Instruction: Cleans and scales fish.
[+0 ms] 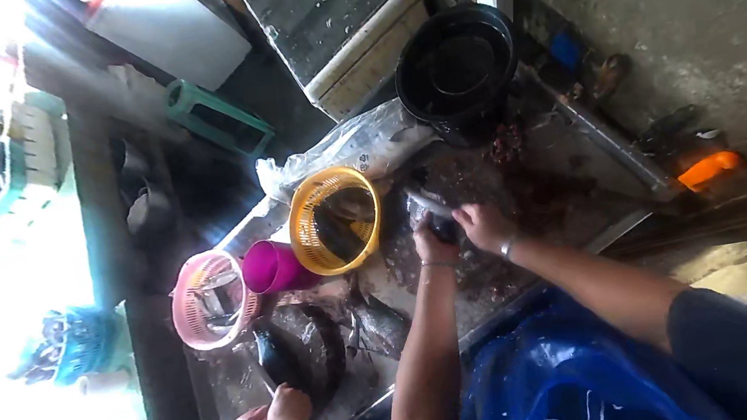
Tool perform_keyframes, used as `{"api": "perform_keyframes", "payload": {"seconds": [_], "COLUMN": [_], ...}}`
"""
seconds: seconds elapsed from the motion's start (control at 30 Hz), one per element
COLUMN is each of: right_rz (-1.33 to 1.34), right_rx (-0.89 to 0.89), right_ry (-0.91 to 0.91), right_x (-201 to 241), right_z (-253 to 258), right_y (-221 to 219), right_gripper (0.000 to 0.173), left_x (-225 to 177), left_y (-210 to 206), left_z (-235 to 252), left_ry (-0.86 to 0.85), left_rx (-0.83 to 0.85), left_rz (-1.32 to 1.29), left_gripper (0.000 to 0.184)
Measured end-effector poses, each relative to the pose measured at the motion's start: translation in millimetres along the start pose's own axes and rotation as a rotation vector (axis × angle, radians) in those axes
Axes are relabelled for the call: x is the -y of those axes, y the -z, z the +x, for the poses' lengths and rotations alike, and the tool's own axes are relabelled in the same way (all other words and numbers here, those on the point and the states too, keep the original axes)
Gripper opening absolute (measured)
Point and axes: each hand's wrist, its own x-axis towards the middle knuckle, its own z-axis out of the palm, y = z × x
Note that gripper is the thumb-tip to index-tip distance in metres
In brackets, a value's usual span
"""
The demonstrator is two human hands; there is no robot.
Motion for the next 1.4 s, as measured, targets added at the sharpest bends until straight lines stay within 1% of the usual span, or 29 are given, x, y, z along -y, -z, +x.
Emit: {"api": "perform_keyframes", "payload": {"seconds": [0.03, 0.1, 0.13, 0.17, 0.2, 0.27, 0.3, 0.37, 0.43, 0.5, 0.57, 0.6, 0.67, 0.73, 0.77, 0.8, 0.87, 0.9, 0.93, 0.97, 1.03, 1.07, 1.13, 1.17, 1.2, 1.27, 1.3, 1.33, 1.4], "right_rz": [-0.011, -0.078, -0.086, -0.046, 0.016, 0.122, 0.161, 0.115, 0.019, 0.017, 0.036, 0.047, 0.040, -0.038, -0.042, -0.001, 0.044, 0.057, 0.065, 0.037, -0.058, -0.063, -0.026, -0.019, -0.002, -0.086, -0.134, -0.127, -0.099], "right_rx": [0.077, 0.296, 0.335, 0.303, 0.205, -0.002, -0.036, 0.091, 0.205, 0.118, 0.003, 0.001, 0.094, 0.242, 0.258, 0.187, 0.006, 0.022, 0.097, 0.188, 0.327, 0.317, 0.202, 0.239, 0.323, 0.512, 0.511, 0.410, 0.068], "right_ry": [0.016, 0.041, 0.041, 0.049, 0.077, 0.107, 0.100, 0.096, 0.101, 0.134, 0.166, 0.173, 0.185, 0.161, 0.147, 0.168, 0.227, 0.223, 0.219, 0.228, 0.210, 0.202, 0.234, 0.229, 0.214, 0.190, 0.210, 0.254, 0.365], "right_x": [0.1, 10.4, 16.6, 20.7, 20.8, 14.0, 11.1, 9.2, 13.4, 20.2, 18.3, 10.9, -5.7, -5.1, -1.7, -0.6, -2.7, -6.0, -11.6, -15.3, -10.9, -9.8, -11.4, -12.9, -16.2, -23.1, -26.4, -32.3, -54.0], "right_z": [-12.1, -34.0, -36.5, -31.9, -22.2, -6.3, -8.0, -16.0, -18.2, -1.5, 17.4, 13.7, -14.3, -26.9, -24.3, -17.2, -3.3, -5.6, -14.1, -21.7, -21.9, -20.0, -13.2, -12.2, -14.4, -27.6, -34.6, -42.2, -45.6], "right_y": [1.0, 24.5, 35.2, 39.6, 36.5, 17.7, 10.2, 20.7, 48.5, 59.3, 42.6, 28.3, 20.4, 50.4, 62.7, 63.0, 39.7, 26.7, 20.3, 23.6, 42.8, 42.4, 20.0, 8.4, 2.1, 13.1, 24.9, 36.2, 52.8], "right_gripper": [0.046, 0.046, 0.047, 0.047, 0.047, 0.051, 0.051, 0.046, 0.044, 0.045, 0.049, 0.049, 0.044, 0.042, 0.043, 0.044, 0.051, 0.052, 0.048, 0.040, 0.038, 0.038, 0.043, 0.044, 0.043, 0.043, 0.044, 0.044, 0.043], "left_x": [-4.7, -11.9, -11.6, -10.3, -8.7, -7.8, -9.8, -18.1, -20.4, -18.1, -12.2, -11.4, -15.4, -18.0, -13.8, -9.5, -3.5, -2.8, -3.2, -6.2, -8.9, -2.3, 7.3, 7.5, 3.5, -10.4, -17.5, -22.4, -21.7], "left_y": [2.3, 15.5, 18.1, 16.8, 11.4, -4.2, -6.8, -8.0, -1.0, -2.6, -10.9, -13.6, -9.0, -3.6, -0.4, 0.8, -3.7, -4.2, 1.1, 8.1, 18.0, 23.8, 25.4, 27.7, 36.9, 78.8, 102.6, 127.7, 171.5], "left_z": [0.9, 4.3, 0.8, -4.4, -8.1, -13.0, -15.5, -12.9, -15.0, -23.2, -29.9, -32.1, -30.0, -29.4, -34.5, -40.8, -51.0, -54.5, -52.9, -43.9, -32.0, -35.0, -38.8, -36.9, -34.0, -36.1, -40.0, -48.9, -54.9], "left_ry": [-0.018, -0.026, -0.016, -0.006, -0.011, -0.041, -0.057, -0.086, -0.071, -0.052, -0.072, -0.089, -0.122, -0.126, -0.109, -0.096, -0.106, -0.117, -0.135, -0.153, -0.135, -0.100, -0.087, -0.124, -0.171, -0.232, -0.225, -0.184, -0.164], "left_rx": [0.014, 0.089, 0.115, 0.135, 0.135, 0.082, 0.084, 0.098, 0.065, 0.023, 0.066, 0.066, 0.033, 0.017, 0.020, 0.033, 0.086, 0.096, 0.077, 0.040, -0.068, -0.122, -0.152, -0.155, -0.164, -0.163, -0.200, -0.255, -0.489], "left_rz": [0.028, 0.054, 0.034, -0.003, -0.041, -0.074, -0.056, -0.012, -0.046, -0.095, -0.102, -0.083, -0.071, -0.104, -0.116, -0.121, -0.106, -0.096, -0.093, -0.107, -0.187, -0.201, -0.216, -0.217, -0.184, -0.067, 0.032, 0.181, 0.552], "left_gripper": [0.028, 0.030, 0.032, 0.033, 0.034, 0.033, 0.035, 0.037, 0.034, 0.029, 0.030, 0.031, 0.033, 0.031, 0.030, 0.030, 0.032, 0.031, 0.030, 0.028, 0.025, 0.025, 0.026, 0.027, 0.027, 0.027, 0.028, 0.032, 0.042]}}
